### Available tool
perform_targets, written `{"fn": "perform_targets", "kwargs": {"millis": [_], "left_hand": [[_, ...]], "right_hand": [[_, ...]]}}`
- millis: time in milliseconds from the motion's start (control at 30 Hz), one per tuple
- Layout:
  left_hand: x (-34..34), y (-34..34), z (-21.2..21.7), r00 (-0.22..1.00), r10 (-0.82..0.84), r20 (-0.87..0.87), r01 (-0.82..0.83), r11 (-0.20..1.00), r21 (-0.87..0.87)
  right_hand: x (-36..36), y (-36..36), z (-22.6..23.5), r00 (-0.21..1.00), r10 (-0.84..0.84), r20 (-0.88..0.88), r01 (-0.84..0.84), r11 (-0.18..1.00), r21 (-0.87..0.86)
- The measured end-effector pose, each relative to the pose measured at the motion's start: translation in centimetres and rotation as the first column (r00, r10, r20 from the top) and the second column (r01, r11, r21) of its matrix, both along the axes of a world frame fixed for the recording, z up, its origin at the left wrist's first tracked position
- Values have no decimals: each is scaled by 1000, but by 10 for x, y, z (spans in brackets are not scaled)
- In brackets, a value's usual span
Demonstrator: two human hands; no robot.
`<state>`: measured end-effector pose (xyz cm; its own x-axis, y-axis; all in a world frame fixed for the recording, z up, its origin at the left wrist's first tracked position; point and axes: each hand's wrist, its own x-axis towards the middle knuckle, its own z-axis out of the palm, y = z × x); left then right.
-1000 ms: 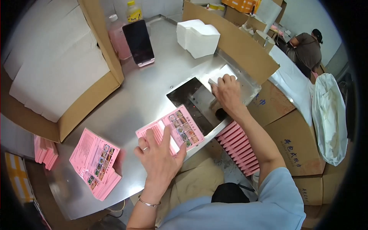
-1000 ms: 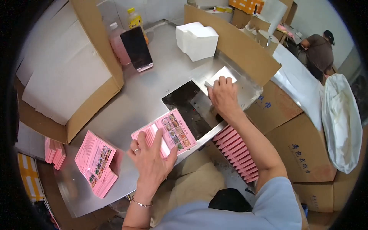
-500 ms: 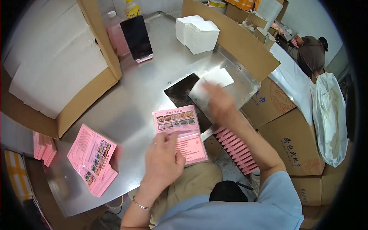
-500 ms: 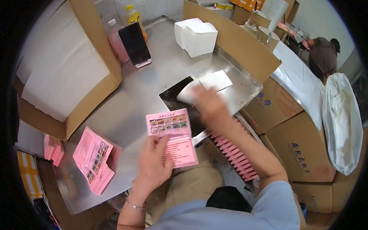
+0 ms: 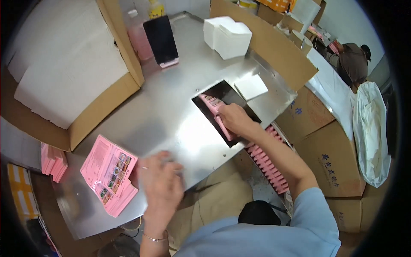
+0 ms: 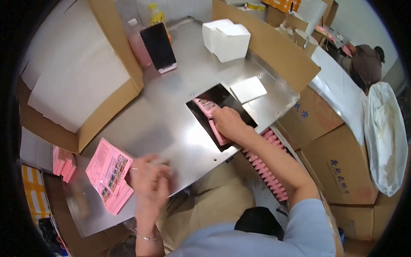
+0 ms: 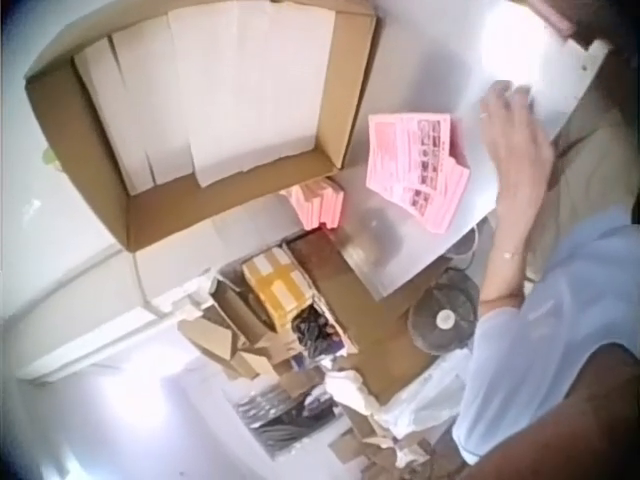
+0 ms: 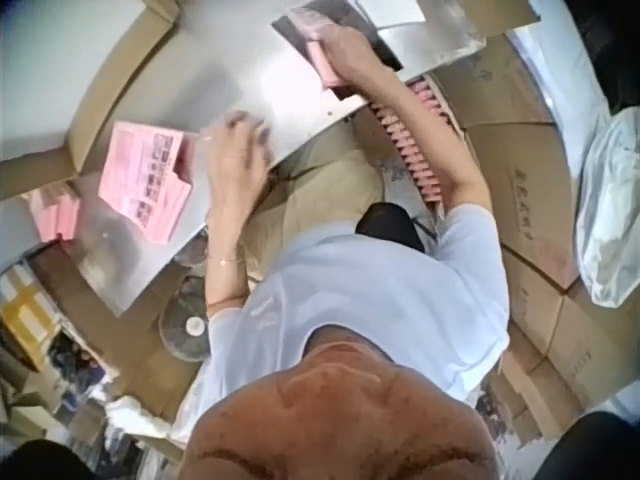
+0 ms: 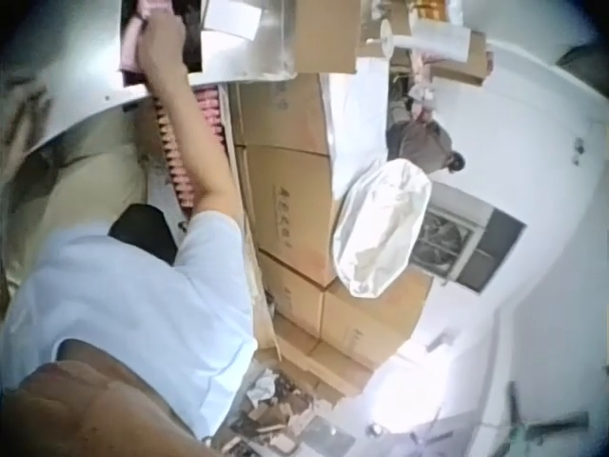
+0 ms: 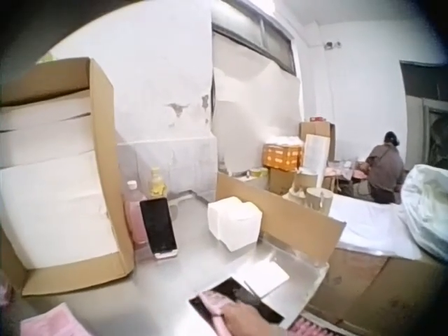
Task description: The recorder is packing pink tissue paper packs into plastic bags and placing them in boxes.
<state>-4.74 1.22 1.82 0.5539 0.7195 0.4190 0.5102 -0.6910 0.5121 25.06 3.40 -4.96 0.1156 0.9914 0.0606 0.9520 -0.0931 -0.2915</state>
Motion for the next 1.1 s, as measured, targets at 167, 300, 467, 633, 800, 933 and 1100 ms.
{"fn": "perform_targets", "kwargs": {"millis": [167, 300, 467, 633, 800, 933, 1100], "left_hand": [[-63, 26, 19, 731, 676, -89, -597, 698, 396], [-104, 40, -1, 717, 610, -338, -603, 785, 138], [-110, 43, 1, 720, 575, -389, -627, 779, -7], [-120, 48, -15, 767, 557, -319, -571, 819, 57], [-116, 47, -18, 772, 558, -303, -571, 819, 53], [-133, 43, -24, 742, 564, -363, -579, 811, 77], [-142, 49, -39, 762, 536, -364, -543, 835, 93]], "right_hand": [[-1, -28, 43, 950, -230, 209, 63, 801, 595], [35, -29, 20, 922, -239, 303, 72, 878, 473], [94, 1, 71, 803, -320, -502, 562, 685, 463], [123, 79, 150, 961, -268, -63, 137, 268, 954], [134, 143, 121, 696, -417, 585, 44, 838, 544], [126, 156, 133, 879, -384, 284, 169, 806, 567], [187, 224, 114, 975, -50, 215, -126, 674, 728]]}}
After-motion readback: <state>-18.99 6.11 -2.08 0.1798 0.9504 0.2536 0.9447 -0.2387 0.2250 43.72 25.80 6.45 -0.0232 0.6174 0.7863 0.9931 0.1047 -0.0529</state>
